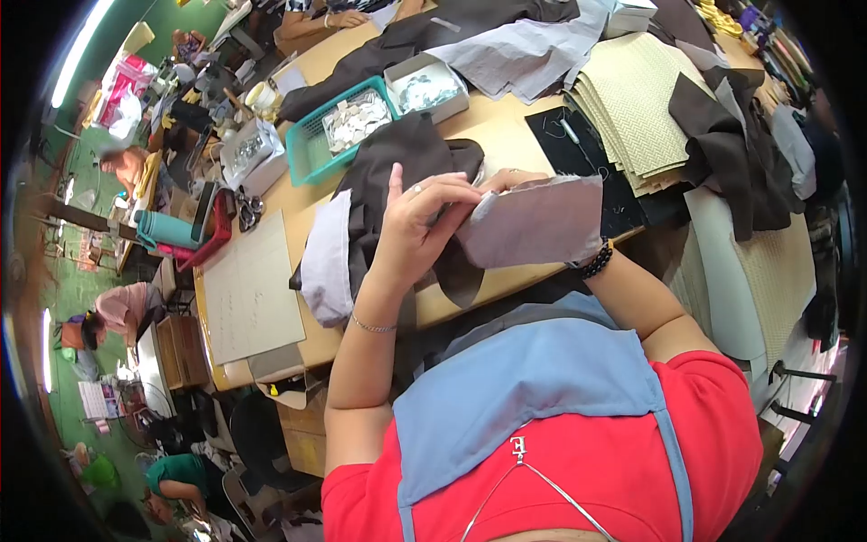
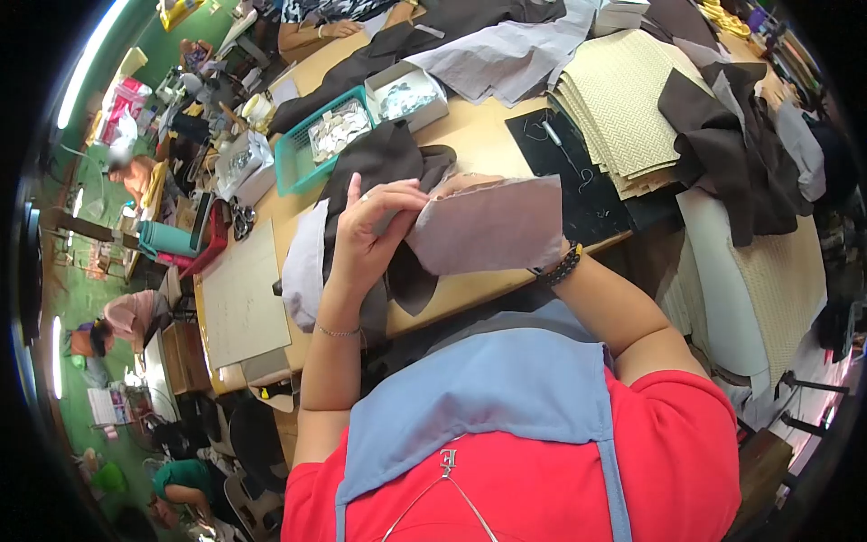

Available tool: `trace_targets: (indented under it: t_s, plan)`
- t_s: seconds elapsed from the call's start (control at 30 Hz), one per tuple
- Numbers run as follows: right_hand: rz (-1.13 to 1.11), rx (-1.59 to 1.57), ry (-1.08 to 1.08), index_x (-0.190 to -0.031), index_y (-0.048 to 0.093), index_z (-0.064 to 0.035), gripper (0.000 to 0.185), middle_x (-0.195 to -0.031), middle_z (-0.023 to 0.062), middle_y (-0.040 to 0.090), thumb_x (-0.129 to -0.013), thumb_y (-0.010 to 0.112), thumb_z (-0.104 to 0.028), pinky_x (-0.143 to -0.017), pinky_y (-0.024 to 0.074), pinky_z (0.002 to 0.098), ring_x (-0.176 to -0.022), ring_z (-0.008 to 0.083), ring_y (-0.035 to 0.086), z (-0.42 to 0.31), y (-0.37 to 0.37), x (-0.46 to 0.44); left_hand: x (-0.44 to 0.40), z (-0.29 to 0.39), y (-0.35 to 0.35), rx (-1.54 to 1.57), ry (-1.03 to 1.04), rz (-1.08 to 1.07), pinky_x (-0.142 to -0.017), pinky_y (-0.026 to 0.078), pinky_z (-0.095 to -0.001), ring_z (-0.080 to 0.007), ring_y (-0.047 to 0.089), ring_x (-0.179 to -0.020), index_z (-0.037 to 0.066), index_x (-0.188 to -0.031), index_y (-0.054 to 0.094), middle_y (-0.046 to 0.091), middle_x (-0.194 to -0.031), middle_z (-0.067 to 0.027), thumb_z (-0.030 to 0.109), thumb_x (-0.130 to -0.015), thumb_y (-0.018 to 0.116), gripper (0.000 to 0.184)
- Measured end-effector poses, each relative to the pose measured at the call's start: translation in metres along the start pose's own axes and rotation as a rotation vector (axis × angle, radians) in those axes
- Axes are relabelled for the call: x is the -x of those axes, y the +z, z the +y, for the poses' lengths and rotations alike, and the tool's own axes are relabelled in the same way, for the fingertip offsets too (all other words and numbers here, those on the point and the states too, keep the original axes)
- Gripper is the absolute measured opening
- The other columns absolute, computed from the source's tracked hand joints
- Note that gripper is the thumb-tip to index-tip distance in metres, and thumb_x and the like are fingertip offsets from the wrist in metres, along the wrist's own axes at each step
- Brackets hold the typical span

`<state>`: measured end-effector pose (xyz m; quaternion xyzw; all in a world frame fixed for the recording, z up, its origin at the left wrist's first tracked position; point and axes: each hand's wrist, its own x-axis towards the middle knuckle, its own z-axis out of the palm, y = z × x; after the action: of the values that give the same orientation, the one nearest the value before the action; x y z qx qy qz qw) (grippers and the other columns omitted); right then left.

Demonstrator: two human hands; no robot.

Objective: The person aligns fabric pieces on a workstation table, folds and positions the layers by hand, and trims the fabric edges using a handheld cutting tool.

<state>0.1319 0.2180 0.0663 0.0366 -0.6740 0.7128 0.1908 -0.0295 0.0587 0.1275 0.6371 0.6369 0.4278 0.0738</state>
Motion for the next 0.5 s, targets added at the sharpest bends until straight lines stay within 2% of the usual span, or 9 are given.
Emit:
trace_targets:
  t_s: [0.03, 0.13, 0.17, 0.23, 0.27, 0.3, 0.4, 0.43, 0.5]
  plan:
    - [0.133, 0.034, -0.011, -0.119, 0.059, -0.003, 0.028, -0.114, 0.0058, 0.063, -0.096, 0.058, -0.019, -0.091, 0.0482, 0.0292, -0.105, 0.0141, 0.061, 0.009, 0.011, 0.006, 0.001, 0.005, 0.0, -0.007, -0.001, 0.02, -0.116, 0.009, -0.0581, -0.0187, 0.063, -0.117, 0.016, -0.098, 0.067, 0.072, -0.11, -0.0006, 0.008, -0.092, 0.065, 0.01]
    - [0.163, -0.007, -0.059, -0.12, 0.061, -0.001, 0.025, -0.115, 0.0062, 0.064, -0.1, 0.054, -0.013, -0.095, 0.0464, 0.0293, -0.107, 0.0137, 0.06, 0.006, 0.006, 0.004, 0.005, -0.007, 0.009, 0.351, 0.017, 0.313, -0.116, 0.021, -0.0481, -0.0198, 0.06, -0.12, 0.01, -0.102, 0.059, 0.07, -0.114, -0.0077, 0.007, -0.098, 0.057, 0.006]
    - [0.185, 0.206, -0.215, -0.122, 0.06, -0.0015, 0.025, -0.114, 0.0057, 0.064, -0.098, 0.056, -0.009, -0.095, 0.0459, 0.0295, -0.106, 0.0135, 0.06, 0.009, 0.007, 0.003, 0.007, -0.009, 0.011, 0.664, -0.006, 0.396, -0.11, 0.035, -0.0376, -0.0205, 0.056, -0.124, 0.007, -0.105, 0.051, 0.066, -0.122, -0.0151, 0.008, -0.102, 0.05, 0.003]
    - [0.301, 0.159, -0.28, -0.124, 0.058, -0.0015, 0.032, -0.113, 0.0046, 0.063, -0.092, 0.062, 0.003, -0.094, 0.0449, 0.0294, -0.103, 0.0125, 0.059, 0.004, 0.014, -0.008, 0.012, -0.015, 0.006, 0.958, -0.081, 0.563, -0.096, 0.045, -0.0269, -0.0125, 0.06, -0.108, 0.008, -0.108, 0.049, 0.065, -0.11, -0.0092, 0.01, -0.104, 0.048, 0.005]
    - [0.308, 0.103, -0.305, -0.121, 0.059, -0.0012, 0.03, -0.112, 0.0045, 0.063, -0.092, 0.063, -0.001, -0.092, 0.045, 0.029, -0.101, 0.012, 0.058, 0.001, 0.015, -0.01, 0.014, -0.022, 0.004, 1.107, -0.069, 0.597, -0.092, 0.045, -0.0241, -0.0095, 0.06, -0.101, 0.008, -0.109, 0.049, 0.064, -0.104, -0.0061, 0.01, -0.104, 0.047, 0.005]
    - [0.317, 0.049, -0.332, -0.119, 0.059, -0.0009, 0.027, -0.111, 0.0044, 0.062, -0.092, 0.065, -0.005, -0.091, 0.045, 0.0286, -0.099, 0.0114, 0.058, 0.0, 0.015, -0.012, 0.01, -0.009, 0.003, 1.04, -0.138, 0.701, -0.075, 0.047, -0.0233, -0.0091, 0.056, -0.082, 0.01, -0.11, 0.05, 0.058, -0.093, -0.0003, 0.014, -0.105, 0.046, 0.008]
    - [0.209, 0.069, -0.353, -0.111, 0.061, -0.0009, 0.026, -0.106, 0.0032, 0.062, -0.09, 0.071, -0.014, -0.089, 0.0449, 0.0279, -0.095, 0.0097, 0.056, -0.013, 0.017, -0.018, 0.014, -0.022, 0.007, 0.986, -0.069, 0.645, -0.079, 0.046, -0.0234, -0.0085, 0.055, -0.087, 0.01, -0.111, 0.049, 0.058, -0.096, -0.0003, 0.014, -0.105, 0.045, 0.008]
    - [0.148, 0.105, -0.349, -0.108, 0.062, -0.001, 0.027, -0.105, 0.0026, 0.063, -0.089, 0.073, -0.016, -0.088, 0.0448, 0.0277, -0.094, 0.0091, 0.056, -0.019, 0.018, -0.02, 0.017, -0.022, 0.006, 0.942, -0.032, 0.58, -0.087, 0.043, -0.0253, -0.009, 0.053, -0.096, 0.01, -0.111, 0.048, 0.056, -0.102, -0.0018, 0.013, -0.105, 0.043, 0.008]
    - [0.041, 0.01, -0.099, -0.103, 0.063, -0.0017, 0.025, -0.098, 0.0003, 0.063, -0.088, 0.075, -0.019, -0.082, 0.0456, 0.0255, -0.088, 0.0071, 0.056, -0.035, 0.02, -0.019, 0.016, -0.007, 0.008, 0.896, -0.063, 0.611, -0.087, 0.04, -0.0227, -0.0068, 0.049, -0.094, 0.01, -0.11, 0.046, 0.052, -0.102, 0.0004, 0.011, -0.105, 0.043, 0.006]
